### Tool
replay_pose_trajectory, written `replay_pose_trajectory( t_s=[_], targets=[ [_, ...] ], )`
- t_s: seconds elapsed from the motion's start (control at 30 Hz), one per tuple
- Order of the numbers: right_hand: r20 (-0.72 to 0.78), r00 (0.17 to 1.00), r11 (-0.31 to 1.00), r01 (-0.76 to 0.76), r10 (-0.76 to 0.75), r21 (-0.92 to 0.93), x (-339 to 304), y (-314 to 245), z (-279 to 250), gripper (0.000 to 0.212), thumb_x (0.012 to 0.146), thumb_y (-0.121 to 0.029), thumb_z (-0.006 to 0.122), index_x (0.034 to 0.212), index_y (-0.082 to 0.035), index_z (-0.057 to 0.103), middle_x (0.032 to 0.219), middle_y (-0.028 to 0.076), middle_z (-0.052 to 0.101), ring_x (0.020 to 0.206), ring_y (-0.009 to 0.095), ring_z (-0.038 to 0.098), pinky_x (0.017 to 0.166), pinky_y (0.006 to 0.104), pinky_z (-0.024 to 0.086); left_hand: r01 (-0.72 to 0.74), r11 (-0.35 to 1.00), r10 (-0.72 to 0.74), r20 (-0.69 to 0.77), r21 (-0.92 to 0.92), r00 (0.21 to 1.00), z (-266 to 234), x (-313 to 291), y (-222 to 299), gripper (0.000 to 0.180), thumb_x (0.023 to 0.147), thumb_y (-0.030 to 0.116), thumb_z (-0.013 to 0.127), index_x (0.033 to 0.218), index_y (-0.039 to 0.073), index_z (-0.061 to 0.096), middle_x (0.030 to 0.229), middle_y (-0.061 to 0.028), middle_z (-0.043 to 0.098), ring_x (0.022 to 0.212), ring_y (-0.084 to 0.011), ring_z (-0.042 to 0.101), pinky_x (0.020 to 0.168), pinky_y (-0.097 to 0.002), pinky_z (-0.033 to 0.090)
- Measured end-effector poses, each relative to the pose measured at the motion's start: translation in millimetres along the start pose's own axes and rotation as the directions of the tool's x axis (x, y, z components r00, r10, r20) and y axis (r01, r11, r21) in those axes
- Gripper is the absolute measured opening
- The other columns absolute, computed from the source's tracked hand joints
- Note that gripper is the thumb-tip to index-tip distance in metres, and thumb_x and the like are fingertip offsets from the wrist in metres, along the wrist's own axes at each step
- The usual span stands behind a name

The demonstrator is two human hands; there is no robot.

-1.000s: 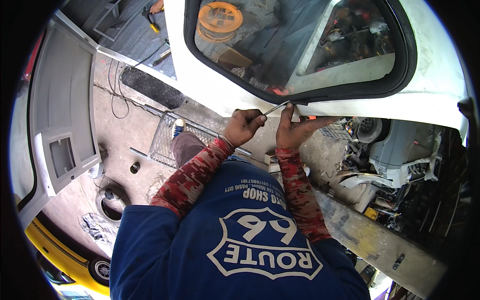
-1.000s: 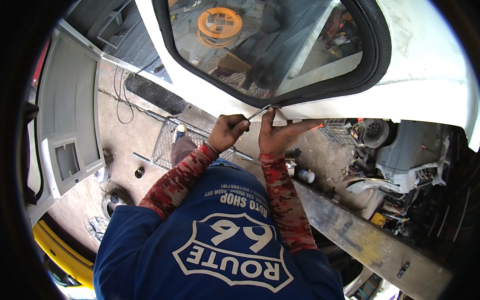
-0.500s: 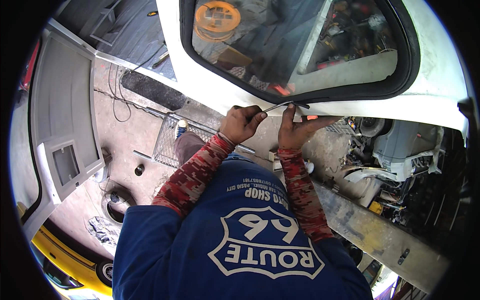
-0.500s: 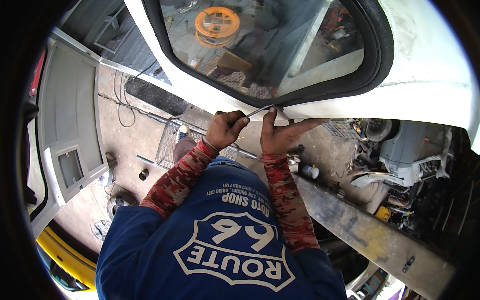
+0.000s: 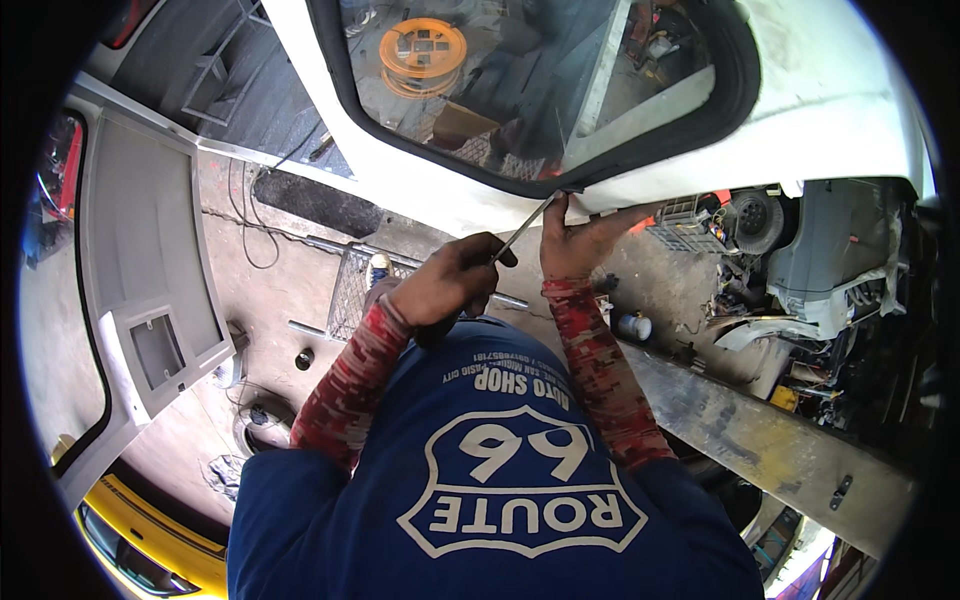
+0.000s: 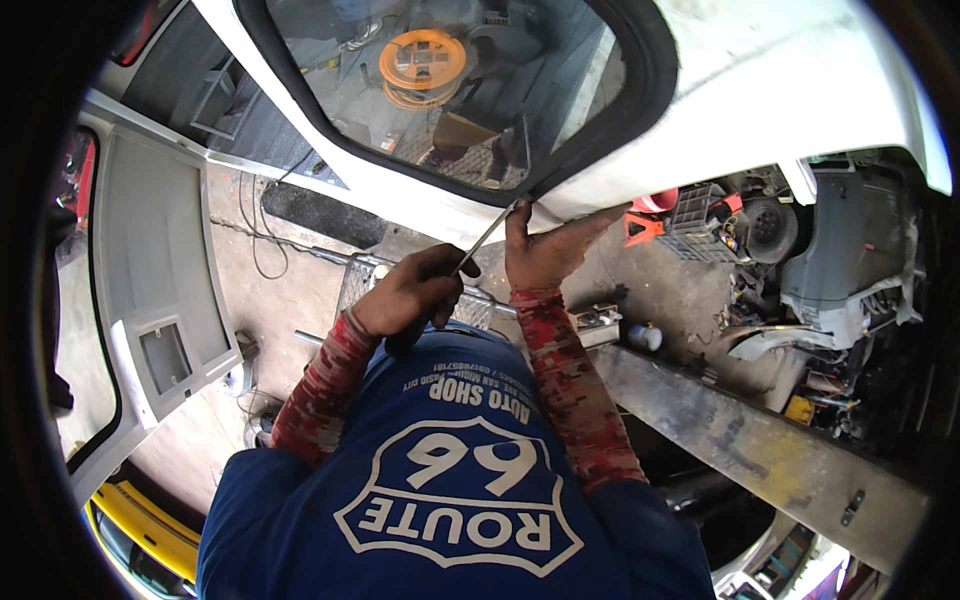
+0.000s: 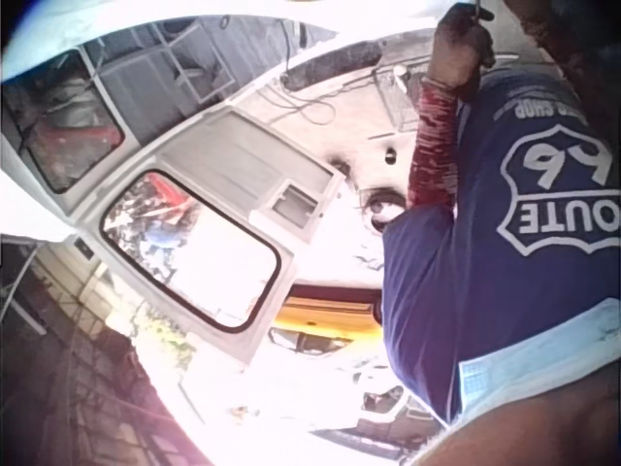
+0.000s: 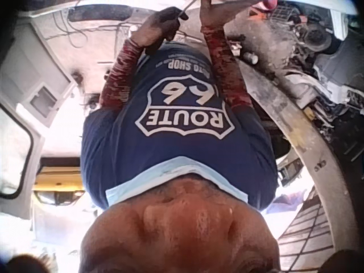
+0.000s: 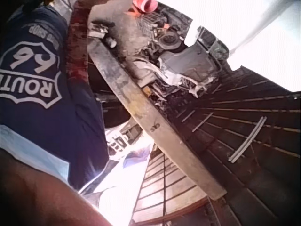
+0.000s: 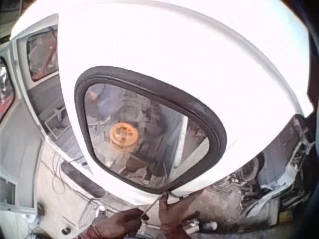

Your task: The person uses a flathead screwdriver to press a black rubber seal into the frame of a white car door window. They work along the edges of the window, ensuring the seal is properly seated.

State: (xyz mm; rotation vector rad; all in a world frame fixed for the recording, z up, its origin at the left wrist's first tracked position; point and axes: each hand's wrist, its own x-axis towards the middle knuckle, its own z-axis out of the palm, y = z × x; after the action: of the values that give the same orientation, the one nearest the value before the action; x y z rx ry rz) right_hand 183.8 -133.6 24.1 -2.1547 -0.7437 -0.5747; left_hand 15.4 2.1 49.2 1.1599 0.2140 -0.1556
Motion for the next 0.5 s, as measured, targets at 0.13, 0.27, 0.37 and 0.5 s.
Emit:
replay_pose_trajectory(
  t_s=[0.13, 0.27, 0.37, 0.5],
  targets=[
    [-0.067, 0.997, 0.998, 0.037, -0.04, -0.042, -5, 2, 7, 0.117, 0.088, -0.028, 0.07, 0.16, -0.007, -0.019, 0.163, 0.038, 0.005, 0.146, 0.059, 0.021, 0.117, 0.0636, 0.024, 0.003, 0.999, 0.006, -0.173, 0.053, 0.985, 13, -30, 5, 0.033, 0.101, 0.011, 0.051, 0.132, 0.0, 0.057, 0.089, -0.0076, 0.069, 0.087, -0.0136, 0.067, 0.082, -0.0278, 0.054],
    [-0.133, 0.989, 0.992, 0.047, -0.062, -0.113, -10, 5, 18, 0.116, 0.088, -0.028, 0.07, 0.16, -0.007, -0.019, 0.163, 0.037, 0.007, 0.143, 0.058, 0.026, 0.115, 0.0641, 0.027, -0.185, 0.973, 0.127, -0.359, -0.134, 0.925, 24, -48, -12, 0.038, 0.103, 0.015, 0.054, 0.138, 0.0, 0.054, 0.091, -0.0072, 0.069, 0.084, -0.0139, 0.068, 0.077, -0.028, 0.055],
    [-0.157, 0.987, 0.998, 0.02, -0.03, -0.066, -13, 6, 23, 0.115, 0.089, -0.028, 0.07, 0.161, -0.008, -0.018, 0.163, 0.037, 0.008, 0.143, 0.056, 0.027, 0.115, 0.0637, 0.026, -0.051, 0.998, 0.032, -0.43, -0.033, 0.902, 38, -67, -27, 0.041, 0.103, 0.015, 0.054, 0.14, -0.002, 0.051, 0.089, -0.0065, 0.068, 0.08, -0.0132, 0.067, 0.074, -0.0286, 0.055],
    [-0.129, 0.99, 0.998, -0.044, 0.049, 0.043, -15, 7, 25, 0.112, 0.092, -0.029, 0.069, 0.162, -0.01, -0.016, 0.164, 0.036, 0.008, 0.146, 0.054, 0.023, 0.117, 0.0632, 0.024, 0.054, 0.997, -0.074, -0.449, -0.058, 0.89, 61, -86, -41, 0.05, 0.099, 0.004, 0.058, 0.147, 0.0, 0.044, 0.105, -0.0119, 0.067, 0.087, -0.0144, 0.065, 0.076, -0.0271, 0.054]
  ],
)
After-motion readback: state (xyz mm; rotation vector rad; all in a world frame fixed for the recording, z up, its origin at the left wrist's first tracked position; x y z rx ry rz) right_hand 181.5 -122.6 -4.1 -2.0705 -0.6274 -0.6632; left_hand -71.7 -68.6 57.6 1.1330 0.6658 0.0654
